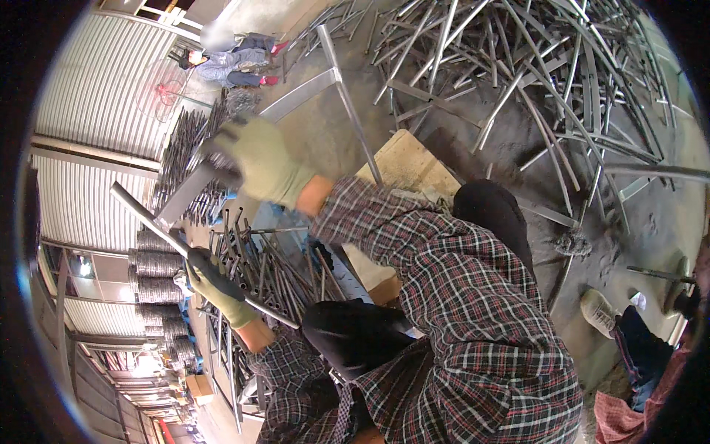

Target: Cleaning and polishing metal T-joint components using an abrasive pad and a cloth.

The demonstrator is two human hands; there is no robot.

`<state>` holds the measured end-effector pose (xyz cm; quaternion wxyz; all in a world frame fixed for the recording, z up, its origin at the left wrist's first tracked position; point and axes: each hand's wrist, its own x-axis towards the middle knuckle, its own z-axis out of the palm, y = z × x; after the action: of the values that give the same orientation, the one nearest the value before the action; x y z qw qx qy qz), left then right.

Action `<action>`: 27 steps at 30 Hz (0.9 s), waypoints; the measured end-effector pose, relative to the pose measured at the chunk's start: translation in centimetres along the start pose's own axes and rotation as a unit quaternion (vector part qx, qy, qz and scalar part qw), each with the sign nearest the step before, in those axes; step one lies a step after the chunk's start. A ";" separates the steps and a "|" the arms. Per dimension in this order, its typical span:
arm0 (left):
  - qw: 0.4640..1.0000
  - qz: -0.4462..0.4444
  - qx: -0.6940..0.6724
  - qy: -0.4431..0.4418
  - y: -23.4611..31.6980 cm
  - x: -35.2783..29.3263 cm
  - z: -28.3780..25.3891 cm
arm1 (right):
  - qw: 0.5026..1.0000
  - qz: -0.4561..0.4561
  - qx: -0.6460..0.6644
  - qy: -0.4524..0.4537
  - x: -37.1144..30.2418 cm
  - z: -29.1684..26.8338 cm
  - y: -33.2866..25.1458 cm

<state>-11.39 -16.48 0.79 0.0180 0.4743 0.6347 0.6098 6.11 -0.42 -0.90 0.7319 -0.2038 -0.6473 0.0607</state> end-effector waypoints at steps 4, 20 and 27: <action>0.999 0.024 -0.007 0.036 0.3 -1.1 1.4 | 0.660 0.391 0.570 0.295 -1.8 -4.1 11.4; 0.998 0.005 -0.055 -0.009 1.3 -0.2 1.7 | 0.954 0.259 0.066 0.133 1.8 -3.8 8.4; 0.996 0.081 0.047 -0.003 1.5 -1.7 1.8 | 0.991 0.024 -0.069 -0.111 7.6 -2.6 -5.9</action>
<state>-8.52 -16.47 0.58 -0.0517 0.5264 0.6224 0.5769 8.75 -3.63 8.15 0.6382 -0.2617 -0.7219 0.0555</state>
